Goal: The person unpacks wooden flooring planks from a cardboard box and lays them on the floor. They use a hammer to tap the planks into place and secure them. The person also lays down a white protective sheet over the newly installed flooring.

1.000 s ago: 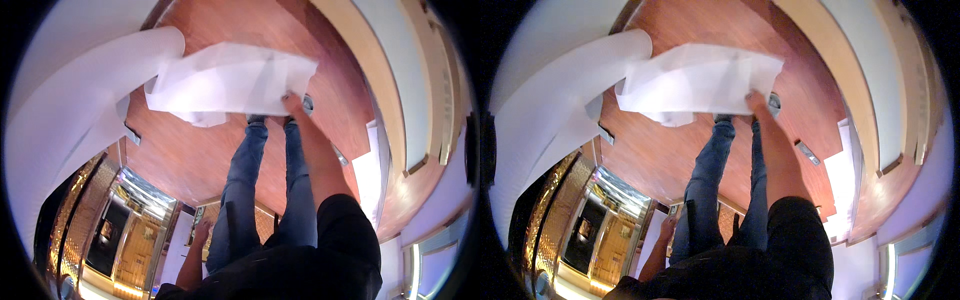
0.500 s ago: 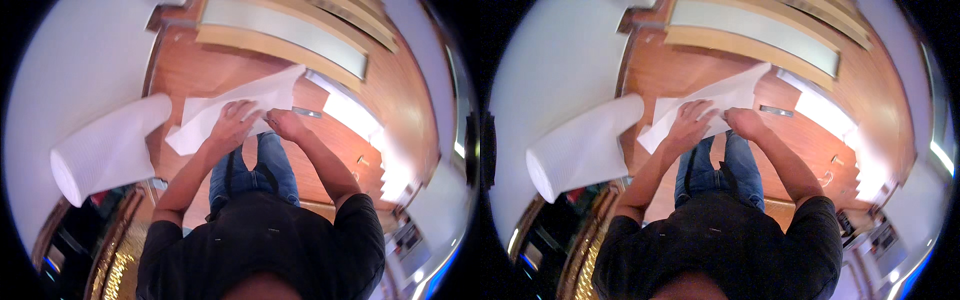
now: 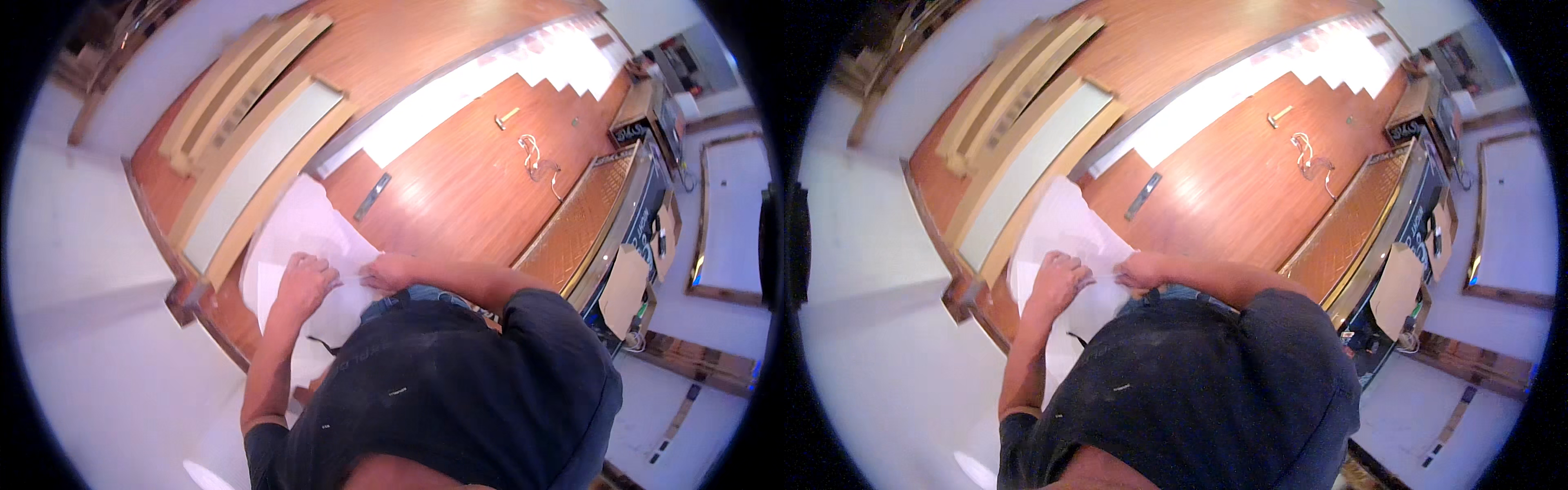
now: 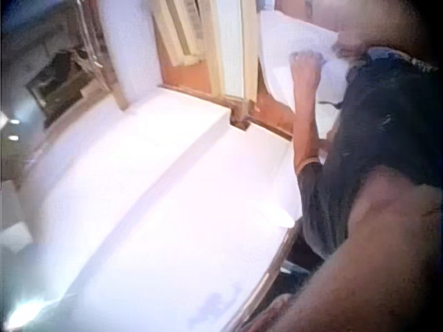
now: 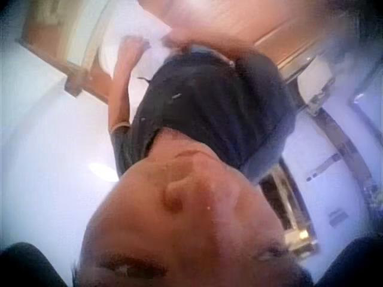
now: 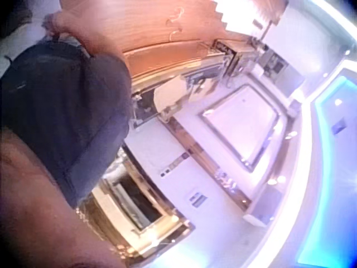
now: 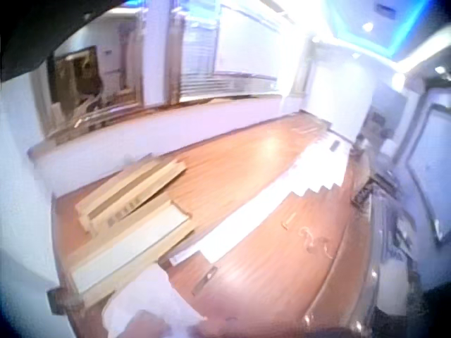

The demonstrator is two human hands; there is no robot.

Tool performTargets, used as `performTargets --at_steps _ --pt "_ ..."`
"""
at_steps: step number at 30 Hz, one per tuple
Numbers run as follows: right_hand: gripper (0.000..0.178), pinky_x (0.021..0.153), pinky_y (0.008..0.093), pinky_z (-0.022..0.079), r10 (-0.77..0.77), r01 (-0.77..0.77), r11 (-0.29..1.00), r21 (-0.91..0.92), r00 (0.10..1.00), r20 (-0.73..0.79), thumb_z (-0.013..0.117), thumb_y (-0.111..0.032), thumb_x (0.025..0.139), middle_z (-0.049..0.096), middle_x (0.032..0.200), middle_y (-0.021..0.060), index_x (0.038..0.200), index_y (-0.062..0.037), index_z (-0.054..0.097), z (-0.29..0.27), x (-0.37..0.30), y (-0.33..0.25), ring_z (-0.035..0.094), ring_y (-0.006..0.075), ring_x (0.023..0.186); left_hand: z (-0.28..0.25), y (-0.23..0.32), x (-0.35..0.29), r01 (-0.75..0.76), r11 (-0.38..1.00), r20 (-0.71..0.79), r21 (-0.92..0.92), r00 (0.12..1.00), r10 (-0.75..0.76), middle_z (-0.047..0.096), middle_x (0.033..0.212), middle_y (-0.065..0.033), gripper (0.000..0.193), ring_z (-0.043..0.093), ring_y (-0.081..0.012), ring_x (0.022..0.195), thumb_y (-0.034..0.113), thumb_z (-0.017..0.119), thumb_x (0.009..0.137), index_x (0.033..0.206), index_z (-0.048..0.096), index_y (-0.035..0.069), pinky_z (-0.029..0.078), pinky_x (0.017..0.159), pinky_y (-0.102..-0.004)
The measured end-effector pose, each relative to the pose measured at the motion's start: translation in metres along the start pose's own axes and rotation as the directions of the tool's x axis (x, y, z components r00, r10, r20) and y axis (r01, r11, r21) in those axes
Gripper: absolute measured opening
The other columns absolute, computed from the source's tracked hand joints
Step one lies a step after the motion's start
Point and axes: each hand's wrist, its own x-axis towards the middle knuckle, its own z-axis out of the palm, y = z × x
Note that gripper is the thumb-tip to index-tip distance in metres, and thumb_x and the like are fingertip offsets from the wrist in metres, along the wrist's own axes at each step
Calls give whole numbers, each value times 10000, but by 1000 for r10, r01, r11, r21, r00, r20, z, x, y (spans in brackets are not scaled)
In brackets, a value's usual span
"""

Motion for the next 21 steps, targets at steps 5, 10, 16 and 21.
performTargets --at_steps 5,10,16,21 --pt "291 758 553 538 203 -201 979 34 976 -73 487 -345 1008 712 895 216 1086 -104 629 -42 -124 42 690 439 829 3 97 108 -62 998 -90 33 994 64 677 941 -53 181 658 -267 1002 270 732 859 971 704 131 413 1022 -479" --pt "279 728 552 540 289 -324 945 -55 900 -327 489 -329 1007 719 883 204 1074 -99 633 -74 -203 84 698 421 816 -13 186 222 -233 967 106 101 969 223 722 1011 -86 204 670 -275 1050 222 680 893 1075 675 131 389 1075 -487" --pt "257 762 524 546 351 -325 933 156 726 -592 534 -304 1002 715 885 210 1033 -75 647 -100 -277 139 694 418 850 -15 227 339 -458 884 161 88 883 441 703 906 -69 128 686 -251 929 190 585 919 937 698 132 478 871 -427" --pt "271 771 523 543 469 -357 883 305 636 -613 551 -303 1002 704 894 227 1004 -51 650 -144 -304 191 684 433 864 8 223 437 -552 834 154 -4 824 546 687 884 -62 147 688 -247 924 182 554 927 926 694 139 481 850 -419"
